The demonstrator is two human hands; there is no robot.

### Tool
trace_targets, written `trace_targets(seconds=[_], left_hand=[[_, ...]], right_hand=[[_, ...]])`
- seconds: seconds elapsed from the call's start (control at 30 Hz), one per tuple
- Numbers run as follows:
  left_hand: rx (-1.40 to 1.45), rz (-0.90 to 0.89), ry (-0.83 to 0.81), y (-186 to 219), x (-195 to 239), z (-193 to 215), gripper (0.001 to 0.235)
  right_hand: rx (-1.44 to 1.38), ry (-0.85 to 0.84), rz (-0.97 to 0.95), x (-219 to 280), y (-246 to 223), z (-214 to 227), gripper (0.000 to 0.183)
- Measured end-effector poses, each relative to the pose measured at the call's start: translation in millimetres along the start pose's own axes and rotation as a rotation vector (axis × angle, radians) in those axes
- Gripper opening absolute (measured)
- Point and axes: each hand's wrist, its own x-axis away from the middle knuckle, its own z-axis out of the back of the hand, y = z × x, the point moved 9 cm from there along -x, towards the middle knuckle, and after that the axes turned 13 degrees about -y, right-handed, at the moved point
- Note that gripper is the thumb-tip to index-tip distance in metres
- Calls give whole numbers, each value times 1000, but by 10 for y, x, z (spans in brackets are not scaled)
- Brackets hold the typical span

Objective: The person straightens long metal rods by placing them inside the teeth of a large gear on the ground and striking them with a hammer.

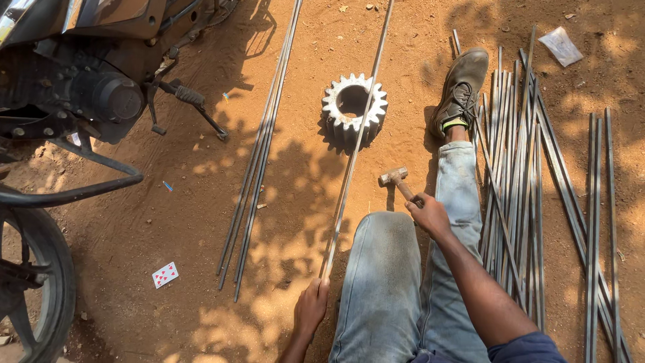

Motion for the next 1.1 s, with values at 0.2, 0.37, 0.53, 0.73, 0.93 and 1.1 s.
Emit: trace_targets(seconds=[0.2, 0.37, 0.53, 0.73, 0.93, 1.1], left_hand=[[377, -421, -30, 1490, -1433, 417, 45], [529, -357, 143, 2351, -2649, 717, 39], [211, -231, 433, 2573, -2777, 819, 39], [354, -214, 323, 2512, -2806, 777, 38], [415, -431, 349, 2457, -2959, 771, 37], [436, -292, 264, 2439, -2913, 770, 36]], right_hand=[[-63, -16, -37, 58, -44, 24, 41], [-390, -166, -169, 44, 195, -226, 38], [-875, -261, -255, -77, 913, -905, 57], [-1275, -358, -363, -232, 1207, -1728, 42], [-906, -82, -93, -386, 618, -886, 51], [-668, 134, 445, -372, -670, 337, 29]])
